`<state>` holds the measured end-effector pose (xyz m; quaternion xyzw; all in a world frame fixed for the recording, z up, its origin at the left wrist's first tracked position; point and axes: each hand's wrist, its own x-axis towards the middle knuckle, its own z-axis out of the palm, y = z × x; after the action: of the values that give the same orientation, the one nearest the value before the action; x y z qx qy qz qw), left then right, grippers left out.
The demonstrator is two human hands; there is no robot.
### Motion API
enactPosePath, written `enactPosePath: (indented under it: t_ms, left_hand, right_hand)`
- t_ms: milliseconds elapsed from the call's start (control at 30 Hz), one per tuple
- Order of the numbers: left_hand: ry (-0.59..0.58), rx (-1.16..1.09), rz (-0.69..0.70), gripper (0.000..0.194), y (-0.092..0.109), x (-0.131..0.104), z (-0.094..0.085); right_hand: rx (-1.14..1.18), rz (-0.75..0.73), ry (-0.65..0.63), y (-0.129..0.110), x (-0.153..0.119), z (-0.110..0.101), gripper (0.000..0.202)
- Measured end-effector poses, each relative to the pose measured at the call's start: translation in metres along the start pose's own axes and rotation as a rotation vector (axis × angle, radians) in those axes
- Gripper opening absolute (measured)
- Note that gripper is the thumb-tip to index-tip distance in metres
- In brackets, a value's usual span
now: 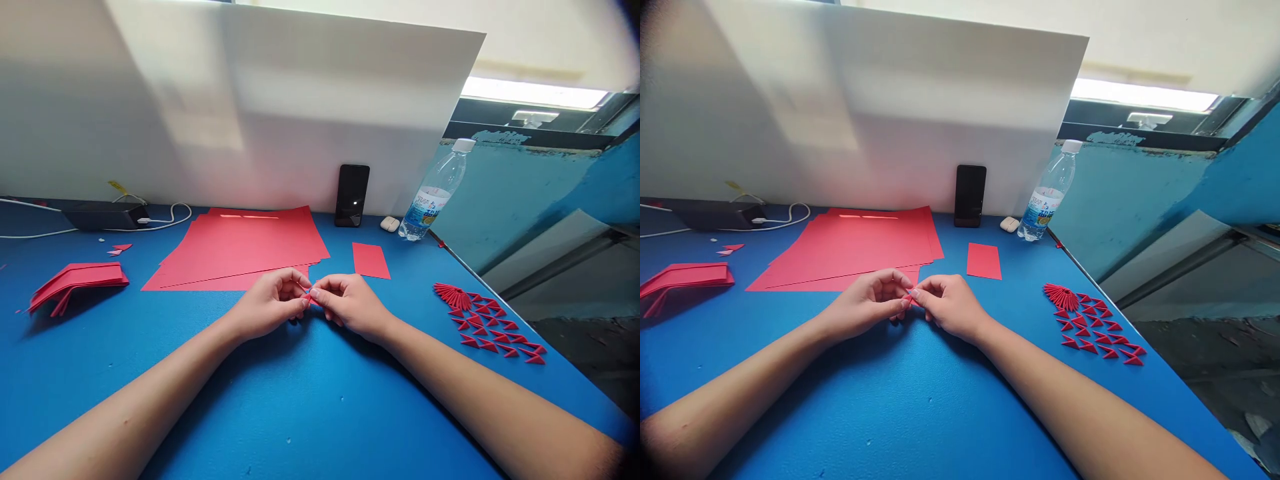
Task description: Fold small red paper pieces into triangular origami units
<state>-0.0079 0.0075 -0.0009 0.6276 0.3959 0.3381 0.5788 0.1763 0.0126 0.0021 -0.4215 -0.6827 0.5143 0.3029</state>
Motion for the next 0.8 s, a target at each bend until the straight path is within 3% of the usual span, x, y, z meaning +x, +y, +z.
enactPosePath:
  t_ms: [200,467,667,800]
  left_hand:
    - [0.032,0.062,0.021,0.026,0.0003,-0.0007,0.002]
    - [0.065,0.316,0.037,0.031,0.0058,-0.0022,0.0023]
    - [0.03,0.293,0.034,0.03,0.0038,-0.0018,-0.0002]
    - [0.068,0.263,0.025,0.025,0.0044,-0.0015,0.0004]
  right_hand:
    - [-0.023,0.004,0.012,0.0012,0.0012,-0.0002,0.025]
    - [0.006,-0.052,0.01,0.0029,0.0007,0.0011,0.019]
    - [-0.008,-0.077,0.012,0.0017,0.0,0.0015,0.021]
    - [-0.006,-0.09,0.02,0.0002,-0.0002,0.0019,0.023]
